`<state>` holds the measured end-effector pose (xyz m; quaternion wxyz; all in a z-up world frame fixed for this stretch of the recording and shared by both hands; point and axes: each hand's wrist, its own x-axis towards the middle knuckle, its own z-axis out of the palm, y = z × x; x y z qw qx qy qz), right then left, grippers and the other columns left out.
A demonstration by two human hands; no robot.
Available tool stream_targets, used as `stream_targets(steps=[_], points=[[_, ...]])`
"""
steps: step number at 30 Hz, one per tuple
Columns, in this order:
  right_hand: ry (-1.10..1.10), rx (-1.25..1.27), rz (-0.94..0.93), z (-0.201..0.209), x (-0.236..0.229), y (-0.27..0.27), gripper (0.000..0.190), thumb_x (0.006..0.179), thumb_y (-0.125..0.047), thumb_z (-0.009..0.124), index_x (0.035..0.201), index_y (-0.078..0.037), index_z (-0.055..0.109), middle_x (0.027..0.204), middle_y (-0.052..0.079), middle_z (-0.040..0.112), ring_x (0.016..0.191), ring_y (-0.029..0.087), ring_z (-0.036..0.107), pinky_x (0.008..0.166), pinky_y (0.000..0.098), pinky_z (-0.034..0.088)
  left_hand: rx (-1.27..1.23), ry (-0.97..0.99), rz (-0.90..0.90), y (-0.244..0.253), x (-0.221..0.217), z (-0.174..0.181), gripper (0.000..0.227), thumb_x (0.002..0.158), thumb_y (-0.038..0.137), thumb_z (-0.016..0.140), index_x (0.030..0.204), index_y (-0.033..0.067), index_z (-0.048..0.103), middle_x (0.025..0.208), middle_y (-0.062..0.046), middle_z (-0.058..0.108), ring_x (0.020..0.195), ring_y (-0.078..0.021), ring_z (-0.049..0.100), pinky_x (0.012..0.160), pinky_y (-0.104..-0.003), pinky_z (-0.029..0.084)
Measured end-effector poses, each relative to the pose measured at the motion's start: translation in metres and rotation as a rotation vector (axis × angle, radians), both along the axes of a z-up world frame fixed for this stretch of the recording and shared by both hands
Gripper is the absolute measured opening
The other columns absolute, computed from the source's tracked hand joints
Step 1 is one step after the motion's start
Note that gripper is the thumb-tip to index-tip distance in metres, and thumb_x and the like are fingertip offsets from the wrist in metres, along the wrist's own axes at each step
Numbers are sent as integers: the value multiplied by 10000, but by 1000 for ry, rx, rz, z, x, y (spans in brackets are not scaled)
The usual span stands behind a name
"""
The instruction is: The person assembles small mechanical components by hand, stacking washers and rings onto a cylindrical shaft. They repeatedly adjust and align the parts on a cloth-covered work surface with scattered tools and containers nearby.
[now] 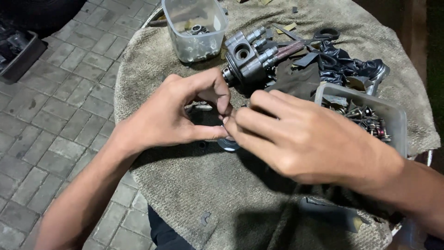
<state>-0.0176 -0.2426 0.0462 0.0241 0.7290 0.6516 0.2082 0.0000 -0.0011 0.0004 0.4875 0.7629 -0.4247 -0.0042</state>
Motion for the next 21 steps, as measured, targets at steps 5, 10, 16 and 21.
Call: stream_targets(steps=[5,10,16,21], points=[[339,53,-10,-4,8,-3,232,1038,19,434,1183,88,601,1076,179,570,869,326,531,770,442,496,-3,-7,4,-1,-1,1,337,866,135,843,977,90,528,899,2,646,815,-104,658,767,-236,555],[568,161,28,-10,16,-6,282,958,107,555,1234,59,589,1142,214,621,939,360,630,878,461,558,1,-22,-9,0,0,0,357,860,230,847,973,95,536,898,1,614,807,-111,622,737,-237,544],[668,132,-45,-7,13,-5,256,952,57,554,1192,20,632,1001,155,606,840,325,600,722,398,491,25,-20,4,0,-2,-1,359,849,246,862,957,121,544,893,35,633,807,-104,626,738,-250,494],[638,228,-74,-10,17,-7,274,978,-28,636,1248,8,670,997,145,637,760,252,646,635,363,522,13,-29,-9,0,0,-1,321,873,236,834,968,113,553,918,15,631,810,-100,628,743,-235,536]])
